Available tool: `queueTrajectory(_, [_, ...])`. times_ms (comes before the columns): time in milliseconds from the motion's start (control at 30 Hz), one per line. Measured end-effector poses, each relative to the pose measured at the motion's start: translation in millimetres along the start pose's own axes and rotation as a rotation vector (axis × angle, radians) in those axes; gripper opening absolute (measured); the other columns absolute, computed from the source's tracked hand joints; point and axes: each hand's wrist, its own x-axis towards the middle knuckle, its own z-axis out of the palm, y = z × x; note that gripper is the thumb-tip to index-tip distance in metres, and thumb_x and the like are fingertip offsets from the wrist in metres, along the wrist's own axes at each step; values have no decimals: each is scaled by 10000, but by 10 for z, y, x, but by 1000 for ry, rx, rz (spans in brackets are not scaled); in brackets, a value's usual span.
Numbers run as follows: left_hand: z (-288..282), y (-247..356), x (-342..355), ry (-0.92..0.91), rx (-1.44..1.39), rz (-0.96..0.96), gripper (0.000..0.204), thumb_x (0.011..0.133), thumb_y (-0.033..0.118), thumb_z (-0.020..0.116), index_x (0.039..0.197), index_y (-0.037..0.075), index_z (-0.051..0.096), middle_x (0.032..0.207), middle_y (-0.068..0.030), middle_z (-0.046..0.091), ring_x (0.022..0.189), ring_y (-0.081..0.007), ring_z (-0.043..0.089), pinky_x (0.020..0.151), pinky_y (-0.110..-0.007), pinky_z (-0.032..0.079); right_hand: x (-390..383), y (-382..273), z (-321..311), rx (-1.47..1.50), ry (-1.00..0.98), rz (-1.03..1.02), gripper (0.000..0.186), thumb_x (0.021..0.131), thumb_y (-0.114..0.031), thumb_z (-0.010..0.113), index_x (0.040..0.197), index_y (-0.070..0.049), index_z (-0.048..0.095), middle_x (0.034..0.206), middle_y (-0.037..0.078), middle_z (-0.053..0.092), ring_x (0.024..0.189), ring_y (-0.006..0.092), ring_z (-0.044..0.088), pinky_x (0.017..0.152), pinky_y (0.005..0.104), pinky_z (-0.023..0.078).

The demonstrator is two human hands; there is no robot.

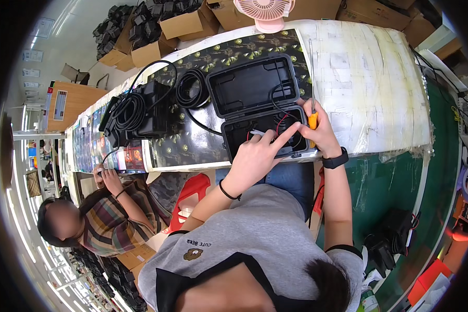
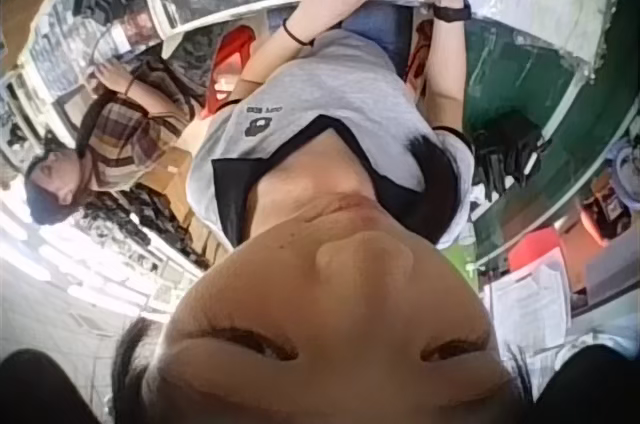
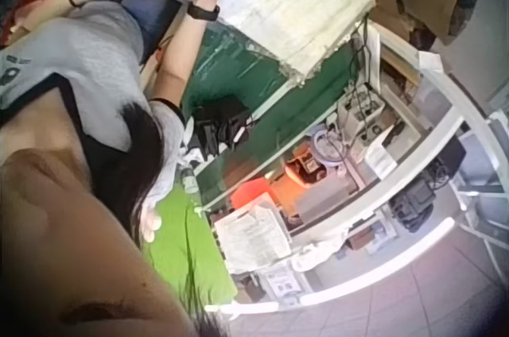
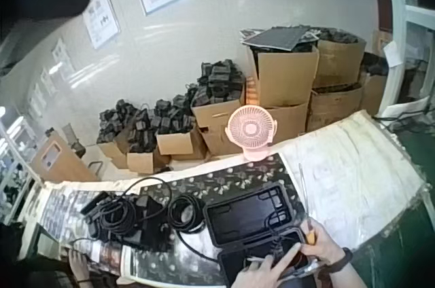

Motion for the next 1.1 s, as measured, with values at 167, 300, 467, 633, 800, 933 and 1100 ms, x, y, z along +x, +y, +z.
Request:
queueTrajectory(167, [57, 37, -21, 34, 53, 9, 965, 671, 158, 806, 1505, 308, 343, 928, -100, 587, 726, -258, 635, 569, -355, 580, -11, -47, -115, -147, -72, -2, 371, 699, -20, 695, 889, -124, 393, 1167, 74, 537, 1153, 143, 503, 927, 253, 370])
queueTrajectory(300, [42, 21, -58, 37, 38, -5, 951, 675, 157, 803, 1498, 322, 355, 926, -91, 582, 738, -252, 636, 575, -349, 580, -28, -300, -38, -159, -85, 138, 420, 724, -155, 775, 889, -144, 389, 1008, 7, 482, 753, 56, 418, 725, 183, 387])
queueTrajectory(467, [-4, -54, -165, 79, 56, 129, 830, 701, 142, 741, 1445, 360, 444, 950, -52, 571, 736, -195, 623, 597, -304, 569, -8, -315, -102, 352, -94, 152, 355, 832, -278, 766, 910, -140, 449, 1062, 26, 606, 556, 21, 430, 484, 154, 347])
queueTrajectory(633, [62, -64, -225, 91, 142, 254, 727, 801, 93, 564, 1450, 394, 433, 928, -61, 551, 727, -173, 593, 633, -281, 551, 94, -119, -177, 111, 340, 190, 185, 1003, -295, 555, 956, -120, 519, 1102, 49, 640, 655, 34, 495, 484, 153, 362])
queueTrajectory(800, [126, -143, -298, 97, 159, 328, 714, 795, 99, 570, 1428, 409, 452, 996, -52, 572, 766, -174, 604, 698, -304, 559, 102, -363, -50, 117, 411, 75, 204, 973, -294, 599, 1010, -111, 516, 1286, 122, 602, 1035, 105, 541, 600, 178, 453])
queueTrajectory(933, [24, -141, -259, 71, 151, 382, 703, 791, 92, 570, 1404, 424, 476, 1021, -39, 588, 790, -176, 624, 696, -321, 569, 22, -429, -27, 16, 201, 16, 265, 907, -212, 694, 953, -119, 451, 1402, 190, 518, 1219, 179, 505, 778, 219, 485])
queueTrajectory(1100, [-4, -121, -164, 22, 138, 328, 676, 795, 92, 568, 1388, 410, 498, 987, -33, 580, 777, -168, 628, 674, -298, 565, 85, -353, 127, -87, 256, 38, 378, 822, -61, 768, 909, -111, 403, 1437, 220, 474, 1337, 252, 428, 1116, 360, 279])
